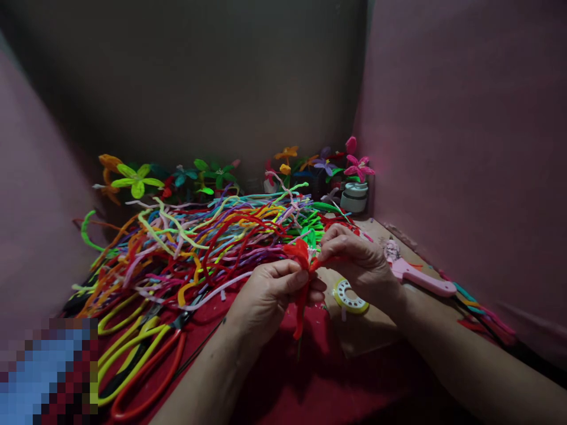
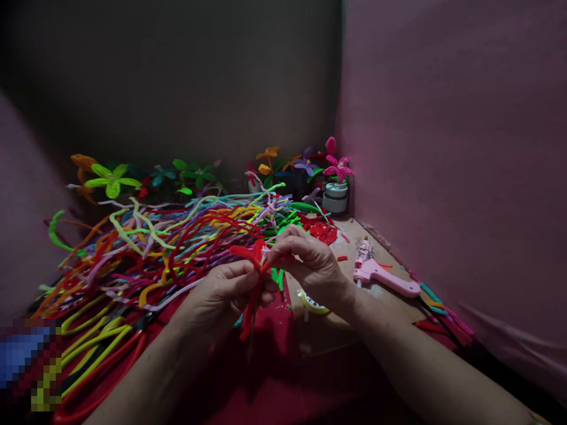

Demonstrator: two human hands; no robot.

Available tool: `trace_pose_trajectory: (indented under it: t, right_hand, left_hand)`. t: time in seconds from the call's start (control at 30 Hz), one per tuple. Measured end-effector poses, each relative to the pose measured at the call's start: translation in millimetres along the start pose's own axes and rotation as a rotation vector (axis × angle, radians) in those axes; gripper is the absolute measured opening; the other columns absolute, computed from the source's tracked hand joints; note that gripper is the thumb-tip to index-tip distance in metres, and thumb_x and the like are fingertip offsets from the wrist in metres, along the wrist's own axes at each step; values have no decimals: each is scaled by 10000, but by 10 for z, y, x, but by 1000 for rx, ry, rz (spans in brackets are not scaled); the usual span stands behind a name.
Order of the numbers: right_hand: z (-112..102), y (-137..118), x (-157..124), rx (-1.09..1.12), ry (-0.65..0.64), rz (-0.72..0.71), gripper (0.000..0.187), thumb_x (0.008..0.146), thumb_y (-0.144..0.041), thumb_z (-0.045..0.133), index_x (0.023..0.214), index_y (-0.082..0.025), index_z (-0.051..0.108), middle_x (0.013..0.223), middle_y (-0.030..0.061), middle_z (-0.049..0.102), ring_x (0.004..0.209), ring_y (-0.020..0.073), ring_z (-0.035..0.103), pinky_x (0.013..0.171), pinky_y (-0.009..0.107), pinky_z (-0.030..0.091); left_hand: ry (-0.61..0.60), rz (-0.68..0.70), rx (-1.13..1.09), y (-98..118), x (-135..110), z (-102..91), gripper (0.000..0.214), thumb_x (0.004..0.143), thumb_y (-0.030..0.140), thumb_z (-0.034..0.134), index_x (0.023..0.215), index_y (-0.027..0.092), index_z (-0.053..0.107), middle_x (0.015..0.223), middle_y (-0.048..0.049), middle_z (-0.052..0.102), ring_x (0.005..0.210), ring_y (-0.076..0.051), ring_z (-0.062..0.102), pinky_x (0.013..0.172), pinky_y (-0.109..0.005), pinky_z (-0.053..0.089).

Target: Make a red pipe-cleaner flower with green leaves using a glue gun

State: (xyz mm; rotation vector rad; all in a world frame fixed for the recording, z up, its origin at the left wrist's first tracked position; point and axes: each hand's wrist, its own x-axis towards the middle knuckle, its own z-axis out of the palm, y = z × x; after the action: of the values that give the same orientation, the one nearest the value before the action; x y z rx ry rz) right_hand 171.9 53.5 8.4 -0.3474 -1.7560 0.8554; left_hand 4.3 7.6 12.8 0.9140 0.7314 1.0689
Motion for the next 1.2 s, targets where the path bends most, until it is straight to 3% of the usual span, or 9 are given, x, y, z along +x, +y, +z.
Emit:
trace_pose_trajectory:
  t: [0.43,0.93,1.2]
  right_hand:
    - [16,-65,18,-124,9,-119,155,803,-69,574,806,-207,646,761,-7,496,725,105,506,644,251,436]
    - [9,-108,-9,-230,3,-155,118,730,-82,667,777,-187,642,751,-5,487,694,99,508,582,221,434]
    - [-15,-104,-7,-222,-8,-118,98,707,-107,697,748,-188,658,720,-14,468,649,88,485,540,210,419]
  left_hand:
    - [-24,21,80,-8,-9,18,144,737,226,652,668,101,671,593,-58,660,550,-110,594,600,-200,423]
    - [-56,92,202,-41,10,-52,112,745,217,639,722,118,686,644,-44,666,572,-117,567,595,-230,417]
    - [-52,42,194,-60,3,-50,107,734,220,649,741,119,684,655,-46,662,571,-121,569,595,-238,420]
